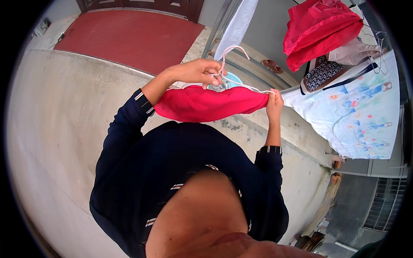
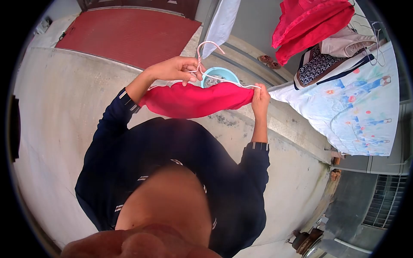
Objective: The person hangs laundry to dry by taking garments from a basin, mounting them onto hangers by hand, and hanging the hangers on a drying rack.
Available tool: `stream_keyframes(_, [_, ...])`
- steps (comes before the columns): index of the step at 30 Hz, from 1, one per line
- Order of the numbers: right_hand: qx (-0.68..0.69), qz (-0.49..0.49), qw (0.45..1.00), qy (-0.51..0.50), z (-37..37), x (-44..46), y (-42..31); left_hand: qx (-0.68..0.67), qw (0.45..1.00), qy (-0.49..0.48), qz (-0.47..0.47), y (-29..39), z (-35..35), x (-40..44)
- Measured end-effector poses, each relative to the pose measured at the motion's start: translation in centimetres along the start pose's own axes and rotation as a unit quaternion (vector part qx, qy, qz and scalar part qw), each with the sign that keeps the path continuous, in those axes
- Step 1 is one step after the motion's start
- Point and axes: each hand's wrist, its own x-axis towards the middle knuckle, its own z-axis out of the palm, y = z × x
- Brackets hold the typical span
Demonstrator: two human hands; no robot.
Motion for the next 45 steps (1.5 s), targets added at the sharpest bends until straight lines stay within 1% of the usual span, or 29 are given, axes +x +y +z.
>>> stream_keyframes(1, [0.011,-0.01,0.998,0.06,-0.3,0.1,0.1,0.045,0.998,-0.023,-0.028,-2.0,-1.2,-0.5])
stream_keyframes(3, [0.052,0.019,0.988,0.142,-1.4,0.6,0.9,0.138,0.984,-0.08,-0.081,-8.2,-3.6,-1.8])
stream_keyframes(4, [0.07,0.034,0.979,0.187,-1.9,0.6,1.1,0.132,0.982,-0.072,-0.11,-10.1,-3.1,-3.0])
stream_keyframes(5, [0.055,0.049,0.981,0.18,-2.3,0.6,1.0,0.128,0.98,-0.067,-0.137,-11.0,-1.7,-4.1])
stream_keyframes(7, [0.023,0.085,0.982,0.17,-3.3,0.2,0.8,0.063,0.977,-0.052,-0.195,-10.7,1.5,-4.8])
stream_keyframes(8, [0.035,0.1,0.983,0.15,-3.5,-0.1,1.2,0.032,0.983,-0.015,-0.179,-11.5,2.1,-4.7])
stream_keyframes(9, [0.045,0.077,0.988,0.123,-3.9,-0.3,2.1,0.001,0.987,0.019,-0.162,-13.2,2.3,-4.5])
stream_keyframes(10, [0.084,0.1,0.987,0.096,-4.2,-0.4,2.6,-0.031,0.988,0.05,-0.145,-13.8,2.2,-4.1])
stream_keyframes(11, [0.123,0.122,0.983,0.069,-4.8,-0.8,3.0,0.018,0.988,0.1,-0.116,-14.0,1.5,-3.9])
stream_keyframes(12, [0.101,0.171,0.98,-0.002,-6.0,-1.2,2.0,0.065,0.983,0.15,-0.083,-13.6,0.6,-3.7])
stream_keyframes(13, [0.081,0.218,0.97,-0.073,-7.0,-1.4,0.9,0.054,0.98,0.189,-0.025,-13.0,-0.3,-3.4])
stream_keyframes(14, [0.077,0.189,0.975,-0.086,-7.4,-1.8,1.8,0.018,0.974,0.224,-0.009,-12.1,-1.1,-3.3])
stream_keyframes(15, [0.065,0.146,0.983,-0.087,-7.4,-2.2,2.3,0.0,0.964,0.264,0.015,-10.5,-1.3,-3.0])
stream_keyframes(17, [0.004,0.078,0.995,-0.057,-6.6,-3.1,4.4,0.001,0.953,0.301,0.019,-8.2,-1.4,-2.6])
stream_keyframes(20, [-0.006,0.174,0.983,-0.052,-5.0,-5.0,5.3,0.011,0.939,0.344,0.008,-7.3,-0.5,-1.8])
stream_keyframes(23, [0.101,0.216,0.97,-0.049,-2.2,-7.7,6.9,0.038,0.934,0.354,0.035,-8.5,0.1,-1.5])
stream_keyframes(26, [-0.092,0.158,0.983,-0.016,-0.2,-9.5,6.7,0.014,0.934,0.356,0.026,-8.1,0.7,-1.9])
stream_keyframes(29, [-0.112,0.116,0.984,0.07,1.8,-9.7,6.4,0.015,0.935,0.354,0.031,-7.6,1.7,-2.3])
stream_keyframes(31, [-0.121,0.145,0.978,0.087,2.8,-9.2,6.0,0.015,0.935,0.354,0.036,-7.0,2.5,-2.3])
stream_keyframes(33, [-0.112,0.18,0.972,0.1,3.8,-8.6,7.3,0.007,0.935,0.354,0.036,-6.2,3.3,-2.7])
stream_keyframes(34, [-0.132,0.167,0.973,0.091,3.8,-8.2,7.1,-0.011,0.935,0.354,0.016,-6.0,3.4,-2.9])
stream_keyframes(37, [-0.041,0.2,0.978,-0.039,2.0,-7.4,6.1,0.01,0.93,0.366,0.017,-5.9,2.6,-4.2])
stream_keyframes(38, [0.065,0.24,0.965,-0.088,1.5,-7.3,7.3,0.034,0.927,0.373,0.019,-6.6,1.6,-4.8])
stream_keyframes(39, [0.147,0.259,0.949,-0.102,0.7,-7.0,7.5,0.013,0.927,0.374,0.033,-7.2,0.9,-5.4])
stream_keyframes(41, [0.307,0.292,0.896,-0.133,-0.6,-6.5,7.6,-0.03,0.925,0.375,0.06,-8.0,0.0,-6.6])
stream_keyframes(42, [0.343,0.301,0.878,-0.142,-1.4,-6.5,7.3,-0.019,0.927,0.372,0.041,-8.0,-0.1,-7.1])
stream_keyframes(44, [0.3,0.298,0.888,-0.178,-1.7,-6.3,7.4,0.001,0.93,0.367,0.002,-8.0,0.1,-7.9])
stream_keyframes(45, [0.278,0.298,0.892,-0.196,-1.6,-6.5,7.3,0.008,0.933,0.359,-0.004,-7.9,0.4,-8.2])
